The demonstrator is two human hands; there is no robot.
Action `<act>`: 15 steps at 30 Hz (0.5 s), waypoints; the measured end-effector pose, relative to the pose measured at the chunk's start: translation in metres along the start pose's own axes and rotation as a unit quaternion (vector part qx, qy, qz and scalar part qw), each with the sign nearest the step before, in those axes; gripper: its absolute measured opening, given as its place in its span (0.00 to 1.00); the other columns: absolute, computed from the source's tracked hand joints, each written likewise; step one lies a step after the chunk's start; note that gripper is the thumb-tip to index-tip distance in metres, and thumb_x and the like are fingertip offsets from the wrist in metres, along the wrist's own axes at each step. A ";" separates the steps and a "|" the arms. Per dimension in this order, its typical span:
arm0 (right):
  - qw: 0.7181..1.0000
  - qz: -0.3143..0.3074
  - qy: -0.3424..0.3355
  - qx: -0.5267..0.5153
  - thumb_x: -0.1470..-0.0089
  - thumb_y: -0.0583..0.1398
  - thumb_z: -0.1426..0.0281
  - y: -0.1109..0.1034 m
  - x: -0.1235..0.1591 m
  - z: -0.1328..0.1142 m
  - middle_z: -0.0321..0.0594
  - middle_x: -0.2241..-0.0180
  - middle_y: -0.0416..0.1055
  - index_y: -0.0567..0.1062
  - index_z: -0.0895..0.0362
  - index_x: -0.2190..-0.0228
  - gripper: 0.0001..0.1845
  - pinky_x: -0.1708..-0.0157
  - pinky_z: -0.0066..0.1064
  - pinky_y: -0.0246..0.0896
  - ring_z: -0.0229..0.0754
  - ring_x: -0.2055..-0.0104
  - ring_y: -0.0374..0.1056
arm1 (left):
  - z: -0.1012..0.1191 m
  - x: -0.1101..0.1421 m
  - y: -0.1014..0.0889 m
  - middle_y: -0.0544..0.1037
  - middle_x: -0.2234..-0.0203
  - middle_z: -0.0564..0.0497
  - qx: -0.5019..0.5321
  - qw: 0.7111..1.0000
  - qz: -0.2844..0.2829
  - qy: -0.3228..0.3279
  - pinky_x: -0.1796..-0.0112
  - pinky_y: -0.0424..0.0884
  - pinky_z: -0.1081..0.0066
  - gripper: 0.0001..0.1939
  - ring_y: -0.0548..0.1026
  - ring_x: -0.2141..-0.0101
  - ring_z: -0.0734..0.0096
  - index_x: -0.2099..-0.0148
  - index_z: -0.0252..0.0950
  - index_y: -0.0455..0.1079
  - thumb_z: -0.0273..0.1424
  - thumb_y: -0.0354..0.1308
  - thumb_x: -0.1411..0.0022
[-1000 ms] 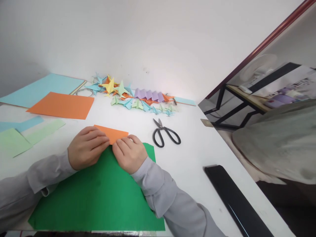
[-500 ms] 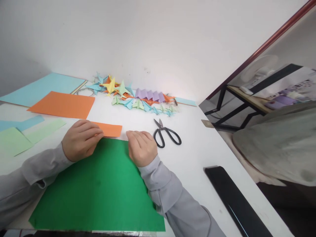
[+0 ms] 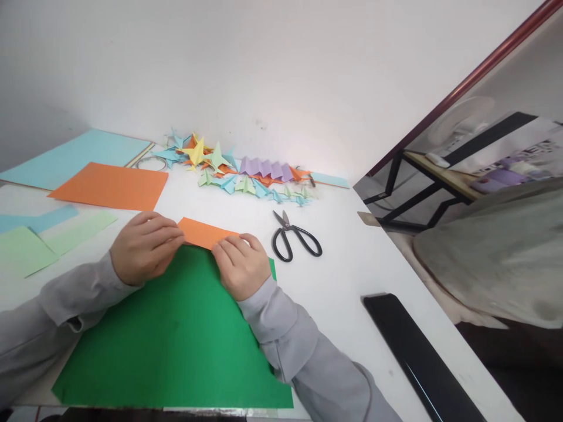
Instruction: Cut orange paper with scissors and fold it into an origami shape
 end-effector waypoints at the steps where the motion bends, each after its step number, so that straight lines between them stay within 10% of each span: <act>1: 1.000 0.006 0.003 0.004 0.51 0.55 0.81 -0.002 0.000 0.002 0.40 0.71 0.76 0.71 0.60 0.69 0.08 0.64 0.34 0.59 0.39 0.66 0.71 | -0.006 0.001 -0.001 0.77 0.73 0.49 -0.013 1.000 -0.002 -0.004 0.69 0.64 0.64 0.05 0.72 0.68 0.65 0.68 0.35 0.67 0.22 0.53 0.47; 15: 0.996 0.047 0.073 -0.002 0.51 0.56 0.80 -0.011 0.006 0.024 0.43 0.72 0.76 0.73 0.59 0.69 0.08 0.69 0.31 0.62 0.41 0.69 0.71 | -0.065 0.021 -0.010 0.77 0.75 0.49 -0.040 0.983 0.004 -0.179 0.69 0.65 0.62 0.06 0.73 0.71 0.65 0.71 0.38 0.71 0.26 0.53 0.48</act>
Point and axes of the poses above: each hand's wrist, its own x-axis away from the middle knuckle, its own y-axis out of the palm, z = x × y, the point moved 9 cm from there along -x, towards the middle knuckle
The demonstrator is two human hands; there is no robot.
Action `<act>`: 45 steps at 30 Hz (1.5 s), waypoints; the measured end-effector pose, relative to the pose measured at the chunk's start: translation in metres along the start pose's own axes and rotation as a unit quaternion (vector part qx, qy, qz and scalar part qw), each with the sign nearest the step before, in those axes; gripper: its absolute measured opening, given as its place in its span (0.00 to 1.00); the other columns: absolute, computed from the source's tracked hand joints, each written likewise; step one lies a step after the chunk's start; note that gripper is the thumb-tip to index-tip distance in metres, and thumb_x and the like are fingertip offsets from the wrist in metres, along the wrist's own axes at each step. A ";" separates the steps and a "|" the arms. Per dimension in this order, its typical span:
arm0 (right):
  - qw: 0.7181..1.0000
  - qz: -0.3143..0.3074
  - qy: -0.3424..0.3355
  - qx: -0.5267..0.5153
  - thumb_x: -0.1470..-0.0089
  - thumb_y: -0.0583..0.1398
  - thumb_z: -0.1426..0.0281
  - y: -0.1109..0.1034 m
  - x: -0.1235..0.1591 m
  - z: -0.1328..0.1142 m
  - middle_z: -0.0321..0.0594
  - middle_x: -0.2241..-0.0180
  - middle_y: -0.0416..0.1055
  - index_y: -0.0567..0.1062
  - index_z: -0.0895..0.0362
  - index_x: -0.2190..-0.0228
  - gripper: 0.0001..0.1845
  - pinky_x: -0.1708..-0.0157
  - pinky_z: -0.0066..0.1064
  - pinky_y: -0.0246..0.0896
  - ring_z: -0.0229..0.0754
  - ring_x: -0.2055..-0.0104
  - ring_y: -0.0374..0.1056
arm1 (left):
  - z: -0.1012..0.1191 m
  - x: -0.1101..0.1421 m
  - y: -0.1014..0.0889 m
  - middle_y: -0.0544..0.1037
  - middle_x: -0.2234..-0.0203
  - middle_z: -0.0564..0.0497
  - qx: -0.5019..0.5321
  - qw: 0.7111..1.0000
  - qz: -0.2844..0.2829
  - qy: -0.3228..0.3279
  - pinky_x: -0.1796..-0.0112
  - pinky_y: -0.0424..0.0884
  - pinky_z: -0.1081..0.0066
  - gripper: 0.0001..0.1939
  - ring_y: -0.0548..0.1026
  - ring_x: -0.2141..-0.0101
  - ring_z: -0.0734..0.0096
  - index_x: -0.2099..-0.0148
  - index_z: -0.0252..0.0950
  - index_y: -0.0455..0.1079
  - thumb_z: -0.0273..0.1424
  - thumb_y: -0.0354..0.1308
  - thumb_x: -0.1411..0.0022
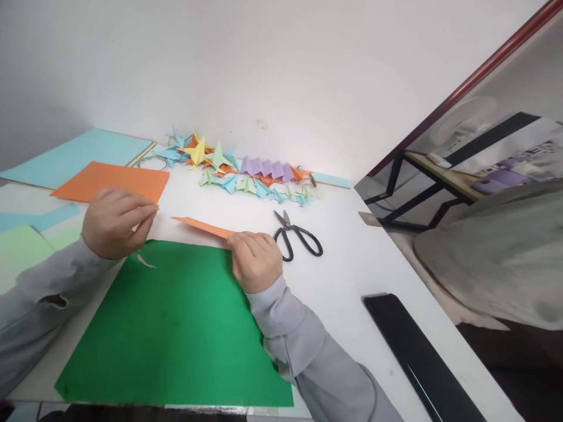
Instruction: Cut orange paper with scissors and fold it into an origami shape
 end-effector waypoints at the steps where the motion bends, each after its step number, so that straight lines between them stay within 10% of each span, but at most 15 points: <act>1: 1.000 0.003 0.022 -0.014 0.50 0.56 0.79 -0.001 0.000 0.003 0.43 0.72 0.76 0.73 0.59 0.69 0.08 0.70 0.30 0.62 0.41 0.69 0.71 | -0.005 0.002 -0.001 0.77 0.74 0.49 0.030 0.999 0.017 -0.041 0.68 0.66 0.62 0.06 0.73 0.70 0.65 0.71 0.38 0.71 0.27 0.53 0.47; 5: 0.972 0.005 0.176 -0.156 0.47 0.55 0.75 -0.001 0.003 0.022 0.39 0.73 0.75 0.74 0.58 0.69 0.07 0.75 0.27 0.62 0.37 0.74 0.69 | -0.030 0.019 0.016 0.77 0.65 0.48 0.282 0.909 0.045 -0.303 0.62 0.70 0.63 0.10 0.73 0.63 0.64 0.63 0.37 0.72 0.34 0.53 0.44; 9: 0.862 -0.016 0.388 -0.327 0.47 0.56 0.65 0.024 0.027 0.046 0.33 0.82 0.67 0.73 0.58 0.73 0.10 0.81 0.25 0.57 0.34 0.80 0.61 | -0.010 0.036 0.064 0.74 0.58 0.44 0.611 0.631 -0.018 -0.477 0.65 0.73 0.62 0.18 0.73 0.59 0.60 0.55 0.35 0.68 0.40 0.52 0.44; 15: 0.706 -0.030 0.527 -0.473 0.52 0.58 0.57 0.059 0.057 0.054 0.30 0.83 0.61 0.71 0.58 0.74 0.16 0.83 0.24 0.50 0.31 0.82 0.55 | 0.005 0.046 0.073 0.70 0.53 0.38 0.645 0.508 -0.017 -0.570 0.69 0.74 0.65 0.32 0.73 0.59 0.59 0.48 0.33 0.58 0.27 0.63 0.57; 23: 0.589 -0.113 0.578 -0.554 0.59 0.63 0.56 0.080 0.063 0.033 0.28 0.85 0.60 0.70 0.58 0.79 0.17 0.84 0.22 0.46 0.29 0.84 0.53 | 0.010 0.041 0.073 0.77 0.62 0.42 0.651 0.582 -0.056 -0.484 0.59 0.71 0.63 0.29 0.74 0.61 0.60 0.53 0.29 0.64 0.28 0.67 0.59; 35: 0.614 -0.104 0.580 -0.526 0.61 0.64 0.56 0.083 0.067 0.044 0.26 0.89 0.58 0.67 0.58 0.83 0.19 0.87 0.21 0.41 0.27 0.87 0.48 | 0.023 0.042 0.076 0.79 0.67 0.45 0.641 0.607 -0.096 -0.461 0.73 0.71 0.72 0.20 0.76 0.69 0.64 0.57 0.32 0.71 0.32 0.63 0.54; 45: 0.544 -0.073 0.590 -0.592 0.61 0.65 0.60 0.089 0.072 0.039 0.32 0.80 0.71 0.74 0.56 0.74 0.14 0.80 0.23 0.58 0.33 0.80 0.64 | 0.014 0.045 0.071 0.79 0.76 0.50 0.599 0.633 -0.067 -0.486 0.80 0.68 0.76 0.10 0.74 0.77 0.71 0.67 0.34 0.75 0.30 0.64 0.56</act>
Point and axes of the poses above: each hand's wrist, its own x-axis away from the middle knuckle, its own y-axis out of the palm, z = x × y, the point moved 9 cm from there along -x, towards the middle knuckle
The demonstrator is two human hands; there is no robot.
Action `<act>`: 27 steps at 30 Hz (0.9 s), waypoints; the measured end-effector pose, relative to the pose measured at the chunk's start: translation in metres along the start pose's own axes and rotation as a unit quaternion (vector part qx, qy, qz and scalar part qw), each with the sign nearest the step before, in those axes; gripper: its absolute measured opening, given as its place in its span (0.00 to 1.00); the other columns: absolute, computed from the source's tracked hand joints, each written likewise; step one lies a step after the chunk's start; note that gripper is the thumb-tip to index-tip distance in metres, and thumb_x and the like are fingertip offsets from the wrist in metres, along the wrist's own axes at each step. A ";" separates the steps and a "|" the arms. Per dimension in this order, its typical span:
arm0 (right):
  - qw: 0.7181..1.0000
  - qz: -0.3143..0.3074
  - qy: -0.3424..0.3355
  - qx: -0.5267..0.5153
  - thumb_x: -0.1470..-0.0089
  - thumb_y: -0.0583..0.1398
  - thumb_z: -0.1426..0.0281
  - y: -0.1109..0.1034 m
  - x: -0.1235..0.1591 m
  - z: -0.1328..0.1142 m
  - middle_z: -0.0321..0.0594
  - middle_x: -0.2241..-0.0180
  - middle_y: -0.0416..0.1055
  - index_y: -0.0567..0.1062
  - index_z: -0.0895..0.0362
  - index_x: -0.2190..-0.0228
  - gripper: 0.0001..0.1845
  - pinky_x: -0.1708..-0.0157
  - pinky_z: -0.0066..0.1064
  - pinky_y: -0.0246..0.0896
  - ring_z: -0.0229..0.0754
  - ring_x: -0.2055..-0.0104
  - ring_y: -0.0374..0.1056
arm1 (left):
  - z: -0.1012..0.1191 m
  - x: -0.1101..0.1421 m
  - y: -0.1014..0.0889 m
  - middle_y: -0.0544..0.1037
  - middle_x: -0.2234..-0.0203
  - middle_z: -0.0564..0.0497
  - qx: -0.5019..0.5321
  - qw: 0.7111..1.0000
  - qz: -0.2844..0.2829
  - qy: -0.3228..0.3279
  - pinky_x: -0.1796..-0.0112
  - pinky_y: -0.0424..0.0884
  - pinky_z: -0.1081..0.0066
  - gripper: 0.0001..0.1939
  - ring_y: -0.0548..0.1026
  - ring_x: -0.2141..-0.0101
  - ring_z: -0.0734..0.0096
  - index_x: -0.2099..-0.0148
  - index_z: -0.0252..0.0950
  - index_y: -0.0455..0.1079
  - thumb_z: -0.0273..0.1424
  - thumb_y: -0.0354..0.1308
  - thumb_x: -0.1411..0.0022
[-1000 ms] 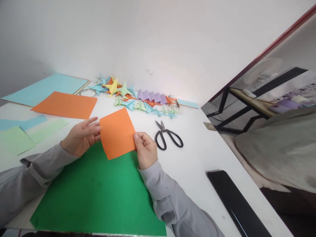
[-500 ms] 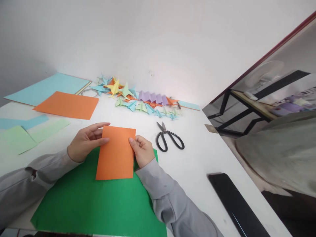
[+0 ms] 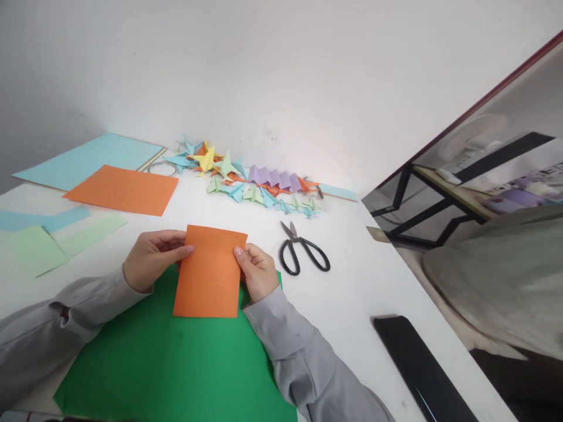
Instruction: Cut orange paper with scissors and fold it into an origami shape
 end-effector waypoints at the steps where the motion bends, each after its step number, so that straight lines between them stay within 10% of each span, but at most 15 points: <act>1: 1.000 -0.002 -0.006 -0.003 0.61 0.65 0.60 0.001 0.000 -0.001 0.32 0.80 0.71 0.74 0.56 0.74 0.13 0.79 0.23 0.59 0.33 0.80 0.65 | -0.002 0.000 -0.001 0.79 0.76 0.50 0.006 1.000 0.003 -0.008 0.79 0.68 0.76 0.10 0.74 0.76 0.71 0.67 0.34 0.75 0.31 0.64 0.56; 9: 1.000 -0.010 -0.014 -0.015 0.59 0.64 0.60 0.006 0.001 -0.004 0.32 0.80 0.71 0.74 0.56 0.75 0.12 0.80 0.24 0.57 0.33 0.81 0.63 | -0.022 0.005 0.017 0.79 0.67 0.47 0.106 0.987 -0.051 -0.112 0.63 0.72 0.67 0.15 0.76 0.65 0.62 0.64 0.34 0.75 0.32 0.65 0.57; 17: 0.999 0.025 -0.021 0.018 0.59 0.64 0.60 -0.002 0.002 -0.009 0.30 0.85 0.64 0.72 0.58 0.79 0.14 0.83 0.23 0.47 0.30 0.84 0.56 | -0.031 0.021 0.041 0.80 0.73 0.47 0.088 0.965 -0.142 -0.201 0.68 0.72 0.67 0.11 0.76 0.72 0.65 0.70 0.32 0.76 0.33 0.66 0.57; 27: 0.996 0.062 -0.062 0.007 0.53 0.60 0.59 -0.007 0.005 -0.020 0.30 0.81 0.62 0.71 0.56 0.76 0.12 0.79 0.24 0.51 0.31 0.80 0.55 | -0.025 0.021 0.045 0.80 0.72 0.46 0.057 0.970 -0.177 -0.159 0.68 0.73 0.66 0.09 0.77 0.69 0.61 0.68 0.35 0.77 0.32 0.63 0.54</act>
Point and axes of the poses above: each hand's wrist, its own x-axis away from the middle knuckle, its own y-axis out of the palm, z = x × y, the point moved 9 cm from there along -x, towards the middle knuckle
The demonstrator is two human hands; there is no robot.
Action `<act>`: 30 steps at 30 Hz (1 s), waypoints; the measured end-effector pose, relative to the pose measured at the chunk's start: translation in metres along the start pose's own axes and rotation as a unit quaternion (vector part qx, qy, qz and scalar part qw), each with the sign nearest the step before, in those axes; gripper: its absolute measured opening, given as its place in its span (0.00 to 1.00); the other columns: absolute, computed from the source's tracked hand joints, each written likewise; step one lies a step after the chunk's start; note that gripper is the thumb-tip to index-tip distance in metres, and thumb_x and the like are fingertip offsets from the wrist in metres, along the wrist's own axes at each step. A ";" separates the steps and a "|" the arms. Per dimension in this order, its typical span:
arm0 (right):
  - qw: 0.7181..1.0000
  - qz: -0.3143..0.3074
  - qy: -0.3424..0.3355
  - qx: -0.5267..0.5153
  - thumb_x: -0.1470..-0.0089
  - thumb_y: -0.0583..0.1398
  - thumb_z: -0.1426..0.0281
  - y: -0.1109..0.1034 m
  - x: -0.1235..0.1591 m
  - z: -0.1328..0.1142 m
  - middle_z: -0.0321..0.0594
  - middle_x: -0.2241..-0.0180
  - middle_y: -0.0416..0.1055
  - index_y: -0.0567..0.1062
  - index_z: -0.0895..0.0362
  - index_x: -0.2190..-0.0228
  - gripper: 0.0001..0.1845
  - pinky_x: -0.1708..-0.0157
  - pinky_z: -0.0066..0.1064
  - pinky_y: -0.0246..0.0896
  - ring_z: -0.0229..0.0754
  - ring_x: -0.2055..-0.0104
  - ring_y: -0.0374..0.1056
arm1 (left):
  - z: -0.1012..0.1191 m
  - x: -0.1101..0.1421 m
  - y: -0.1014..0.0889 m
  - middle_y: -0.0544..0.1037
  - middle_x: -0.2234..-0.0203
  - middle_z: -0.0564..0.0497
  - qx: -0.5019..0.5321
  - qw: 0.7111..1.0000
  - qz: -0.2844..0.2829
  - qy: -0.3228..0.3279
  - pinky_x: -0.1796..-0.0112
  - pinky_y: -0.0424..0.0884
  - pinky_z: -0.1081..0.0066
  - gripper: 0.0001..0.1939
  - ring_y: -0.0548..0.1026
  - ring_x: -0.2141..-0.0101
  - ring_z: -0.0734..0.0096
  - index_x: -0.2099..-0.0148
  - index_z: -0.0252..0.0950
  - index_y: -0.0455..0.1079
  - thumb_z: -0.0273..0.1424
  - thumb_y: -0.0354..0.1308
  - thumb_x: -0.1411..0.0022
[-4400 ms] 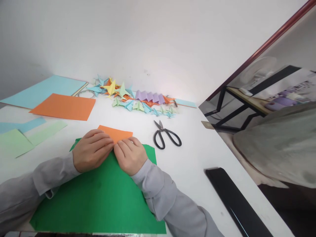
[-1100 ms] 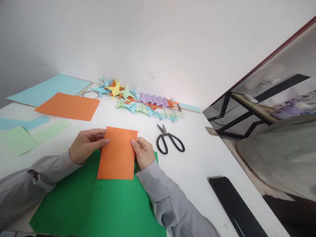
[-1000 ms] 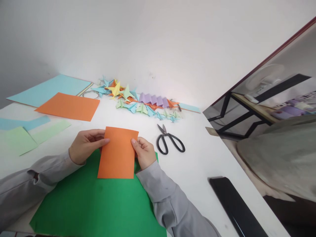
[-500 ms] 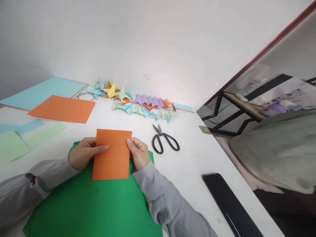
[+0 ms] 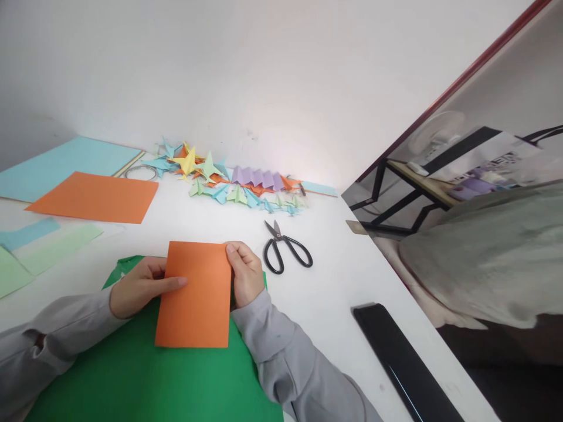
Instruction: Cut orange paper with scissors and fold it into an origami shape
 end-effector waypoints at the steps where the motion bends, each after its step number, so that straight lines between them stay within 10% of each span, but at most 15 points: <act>1: 1.000 0.006 -0.010 0.015 0.53 0.59 0.59 -0.001 0.001 -0.003 0.31 0.79 0.63 0.71 0.56 0.75 0.12 0.78 0.24 0.52 0.32 0.78 0.56 | 0.001 0.001 0.004 0.80 0.71 0.46 -0.009 1.000 -0.013 0.002 0.67 0.73 0.65 0.08 0.77 0.69 0.60 0.68 0.35 0.77 0.33 0.63 0.53; 5: 0.998 -0.035 -0.001 0.045 0.53 0.58 0.57 0.010 0.005 -0.005 0.34 0.76 0.68 0.71 0.55 0.72 0.14 0.74 0.26 0.57 0.35 0.75 0.61 | -0.001 0.002 0.009 0.79 0.69 0.45 -0.015 1.000 -0.023 0.000 0.66 0.73 0.65 0.11 0.77 0.69 0.59 0.66 0.34 0.77 0.35 0.60 0.50; 11: 0.990 -0.100 0.032 0.099 0.55 0.60 0.55 0.024 0.011 0.009 0.31 0.82 0.65 0.69 0.56 0.76 0.16 0.79 0.25 0.53 0.34 0.80 0.59 | 0.000 0.001 -0.027 0.79 0.69 0.48 0.034 0.990 0.135 0.019 0.67 0.73 0.67 0.12 0.76 0.69 0.62 0.65 0.34 0.76 0.36 0.62 0.52; 17: 0.990 -0.075 0.036 0.116 0.56 0.59 0.54 0.022 0.011 0.004 0.32 0.83 0.66 0.70 0.58 0.79 0.19 0.81 0.25 0.53 0.33 0.81 0.59 | -0.007 0.000 -0.015 0.79 0.69 0.43 0.142 0.983 0.105 -0.048 0.67 0.73 0.66 0.13 0.77 0.70 0.61 0.66 0.30 0.75 0.33 0.65 0.56; 24: 0.975 -0.119 0.053 0.182 0.52 0.57 0.56 0.027 0.018 0.012 0.28 0.91 0.62 0.71 0.58 0.76 0.17 0.92 0.22 0.43 0.30 0.92 0.51 | 0.009 0.002 -0.037 0.79 0.67 0.43 0.161 0.963 0.208 0.053 0.64 0.74 0.61 0.17 0.76 0.65 0.56 0.64 0.30 0.74 0.34 0.66 0.57; 28: 0.965 -0.074 -0.019 0.252 0.52 0.58 0.59 0.013 0.013 -0.001 0.31 0.90 0.64 0.72 0.57 0.77 0.14 0.90 0.24 0.48 0.32 0.92 0.53 | 0.017 0.004 -0.056 0.79 0.68 0.46 0.141 0.953 0.254 0.089 0.64 0.74 0.63 0.14 0.76 0.62 0.57 0.64 0.32 0.73 0.33 0.65 0.55; 30: 0.928 0.022 -0.158 0.338 0.53 0.58 0.63 -0.006 0.009 -0.035 0.36 0.84 0.70 0.73 0.55 0.77 0.09 0.80 0.29 0.59 0.37 0.83 0.63 | 0.018 0.002 -0.062 0.79 0.68 0.46 0.147 0.950 0.262 0.084 0.64 0.75 0.64 0.13 0.76 0.63 0.57 0.64 0.33 0.73 0.32 0.64 0.55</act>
Point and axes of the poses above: each hand's wrist, its own x-axis away from the middle knuckle, its own y-axis out of the palm, z = x × y, the point moved 9 cm from there along -x, towards the middle knuckle
